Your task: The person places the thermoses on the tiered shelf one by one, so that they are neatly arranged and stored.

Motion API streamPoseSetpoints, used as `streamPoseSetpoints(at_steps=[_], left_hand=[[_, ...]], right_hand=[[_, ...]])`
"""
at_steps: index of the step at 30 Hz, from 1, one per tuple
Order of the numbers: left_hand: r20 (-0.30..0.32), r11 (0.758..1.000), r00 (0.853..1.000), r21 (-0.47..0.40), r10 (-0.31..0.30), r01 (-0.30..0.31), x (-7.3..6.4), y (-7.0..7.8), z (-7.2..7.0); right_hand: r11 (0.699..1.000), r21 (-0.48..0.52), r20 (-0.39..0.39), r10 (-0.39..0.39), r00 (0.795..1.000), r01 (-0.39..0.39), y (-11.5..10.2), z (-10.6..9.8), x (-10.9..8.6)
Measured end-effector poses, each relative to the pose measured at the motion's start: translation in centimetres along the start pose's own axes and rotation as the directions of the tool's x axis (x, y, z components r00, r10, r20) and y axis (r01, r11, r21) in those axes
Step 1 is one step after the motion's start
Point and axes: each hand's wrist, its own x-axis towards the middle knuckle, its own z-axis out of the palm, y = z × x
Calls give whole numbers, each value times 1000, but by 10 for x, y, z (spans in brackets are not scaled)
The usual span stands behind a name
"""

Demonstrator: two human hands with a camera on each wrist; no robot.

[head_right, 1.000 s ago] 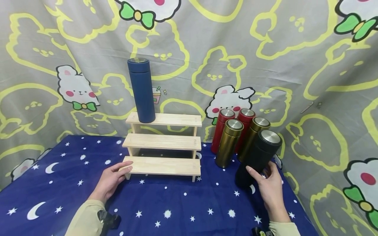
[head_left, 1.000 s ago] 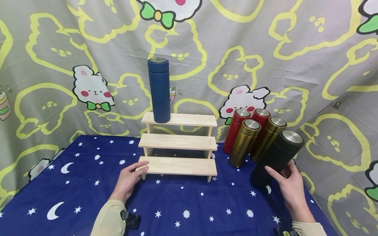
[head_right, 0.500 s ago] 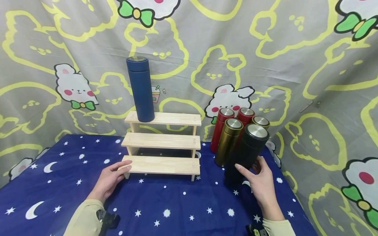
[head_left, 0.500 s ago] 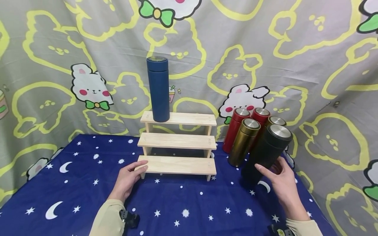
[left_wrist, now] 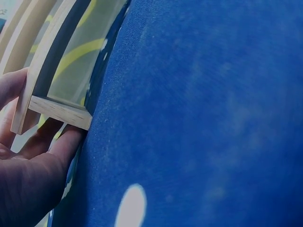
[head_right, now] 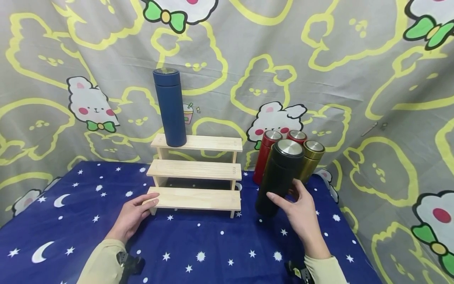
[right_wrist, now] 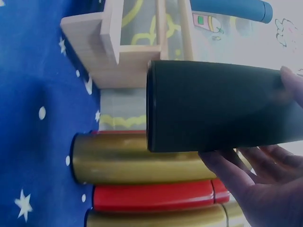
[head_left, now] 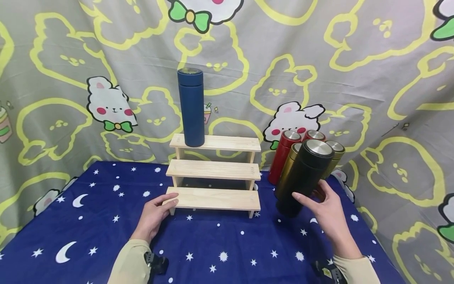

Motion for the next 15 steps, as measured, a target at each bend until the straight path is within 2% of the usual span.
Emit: streamPoseSetpoints(at_steps=[15], left_hand=[[4,1000,1000,0,1,-1,1,-2,0]], right_hand=[[991,130,69,-28,997,18,-25,22,13]])
